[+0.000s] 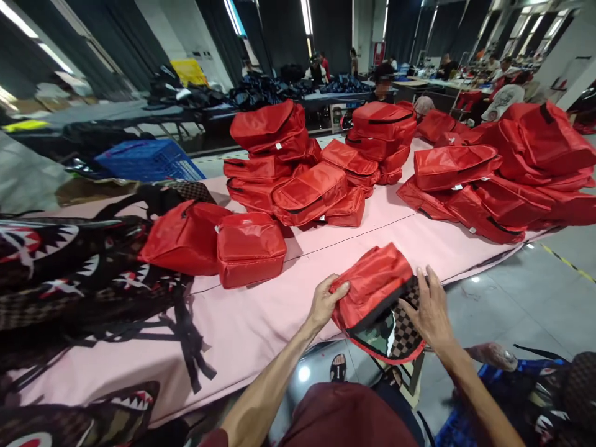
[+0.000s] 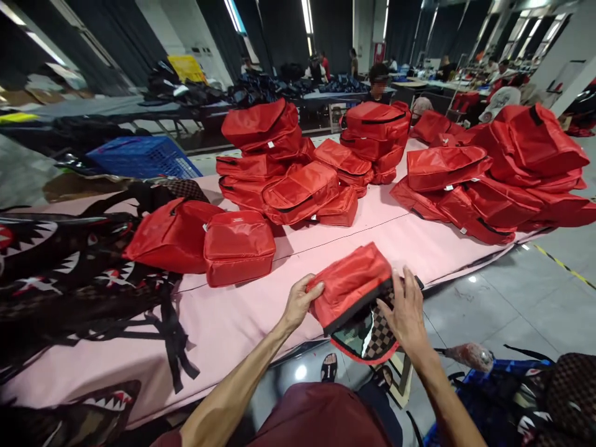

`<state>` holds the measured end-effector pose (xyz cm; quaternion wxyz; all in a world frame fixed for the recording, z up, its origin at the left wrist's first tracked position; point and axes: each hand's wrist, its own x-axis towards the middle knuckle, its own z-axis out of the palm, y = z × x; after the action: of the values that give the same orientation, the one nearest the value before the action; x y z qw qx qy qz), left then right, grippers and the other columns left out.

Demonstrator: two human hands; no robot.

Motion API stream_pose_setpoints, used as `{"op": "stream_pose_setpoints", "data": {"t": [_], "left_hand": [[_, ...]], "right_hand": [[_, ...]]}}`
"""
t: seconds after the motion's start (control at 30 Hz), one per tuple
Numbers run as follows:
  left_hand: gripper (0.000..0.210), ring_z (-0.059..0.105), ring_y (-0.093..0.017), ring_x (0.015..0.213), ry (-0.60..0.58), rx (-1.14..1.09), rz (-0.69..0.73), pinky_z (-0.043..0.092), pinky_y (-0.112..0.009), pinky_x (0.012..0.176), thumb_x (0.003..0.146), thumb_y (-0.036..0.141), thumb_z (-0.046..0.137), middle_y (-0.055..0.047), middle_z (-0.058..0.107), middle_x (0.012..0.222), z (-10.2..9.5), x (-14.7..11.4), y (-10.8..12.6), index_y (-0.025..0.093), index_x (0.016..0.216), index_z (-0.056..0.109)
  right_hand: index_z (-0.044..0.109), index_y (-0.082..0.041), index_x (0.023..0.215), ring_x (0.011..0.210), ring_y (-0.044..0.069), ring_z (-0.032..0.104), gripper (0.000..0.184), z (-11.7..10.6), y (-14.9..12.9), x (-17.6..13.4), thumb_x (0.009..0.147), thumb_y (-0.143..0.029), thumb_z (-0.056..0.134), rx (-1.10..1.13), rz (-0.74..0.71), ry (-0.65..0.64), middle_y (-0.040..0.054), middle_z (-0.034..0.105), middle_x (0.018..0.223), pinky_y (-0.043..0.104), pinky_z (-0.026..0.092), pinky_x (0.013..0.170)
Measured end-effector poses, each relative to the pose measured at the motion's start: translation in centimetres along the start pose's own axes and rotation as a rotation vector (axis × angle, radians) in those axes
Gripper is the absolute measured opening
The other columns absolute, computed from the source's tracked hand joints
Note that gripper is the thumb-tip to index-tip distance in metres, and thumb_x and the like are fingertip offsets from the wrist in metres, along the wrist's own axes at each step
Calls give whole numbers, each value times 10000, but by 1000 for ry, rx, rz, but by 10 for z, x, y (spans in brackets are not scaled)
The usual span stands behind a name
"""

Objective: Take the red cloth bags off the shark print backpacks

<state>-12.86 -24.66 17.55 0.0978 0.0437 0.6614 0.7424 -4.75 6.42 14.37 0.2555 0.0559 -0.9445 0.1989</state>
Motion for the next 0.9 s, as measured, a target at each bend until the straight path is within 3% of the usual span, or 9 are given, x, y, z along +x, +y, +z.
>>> {"op": "stream_pose_setpoints", "data": {"t": [0.13,0.23,0.33,0.4,0.47,0.53,0.63,0.73,0.9], "left_hand": [[554,452,-130,712,-383,46,-5,374,-267,684,856,678,909,46,527,756,6,17,36,184,825,661],[577,419,-119,675,-602,96,-31,339,-271,649,882,684,890,61,474,713,21,32,53,194,776,605],[505,629,-193,832,-687,160,29,500,-313,786,965,687,812,-4,678,874,50,34,43,191,946,722],[537,707,-306,1216,-675,226,165,552,-428,1084,1009,679,775,-107,773,1277,72,21,19,212,1276,769],[814,528,-400,1574,-726,314,335,424,-576,1320,941,709,852,-177,597,1673,93,1,-13,267,1590,637],[1144,300,-474,1731,-880,409,509,279,-714,1400,812,703,974,-203,374,1850,110,-17,-46,315,1755,456],[1186,115,-476,1790,-1072,515,709,142,-819,1409,893,443,969,-166,232,1919,140,-30,-81,391,1840,256],[1076,183,-373,1795,-1140,517,754,182,-744,1446,1002,194,775,-129,263,1918,178,-20,-99,385,1861,156],[843,329,-309,1756,-1238,433,719,272,-641,1458,1064,309,721,-126,454,1838,261,10,-121,287,1819,346]], "right_hand": [[216,-244,1865,1758,406,256,929,-48,-38,14,1015,-104,563,-119,-348,-74,180,314,1878,715,303,1398],[400,-229,1803,1613,331,535,725,-73,-46,-14,1095,-149,535,-85,-404,-7,157,652,1650,618,418,1378],[621,-226,1644,1288,287,776,508,-88,-52,-61,1139,-214,572,-120,-265,80,126,829,1347,504,607,1225],[727,-217,1504,1127,276,821,384,-94,-57,-94,1139,-240,610,-186,-100,148,124,856,1210,442,686,1067],[775,-214,1387,1010,263,828,295,-98,-64,-124,1137,-235,619,-257,50,210,113,858,1107,392,704,919],[773,-218,1335,937,249,815,253,-102,-70,-149,1132,-215,624,-302,178,243,91,847,1047,364,688,823],[748,-228,1306,882,241,786,243,-111,-71,-179,1131,-182,585,-326,350,278,65,817,996,356,657,760],[747,-219,1249,826,239,759,230,-120,-54,-199,1139,-182,548,-386,442,336,60,791,936,358,633,743],[784,-223,1075,763,222,731,250,-126,14,-219,1166,-328,575,-349,608,375,51,773,861,337,589,734]]}}
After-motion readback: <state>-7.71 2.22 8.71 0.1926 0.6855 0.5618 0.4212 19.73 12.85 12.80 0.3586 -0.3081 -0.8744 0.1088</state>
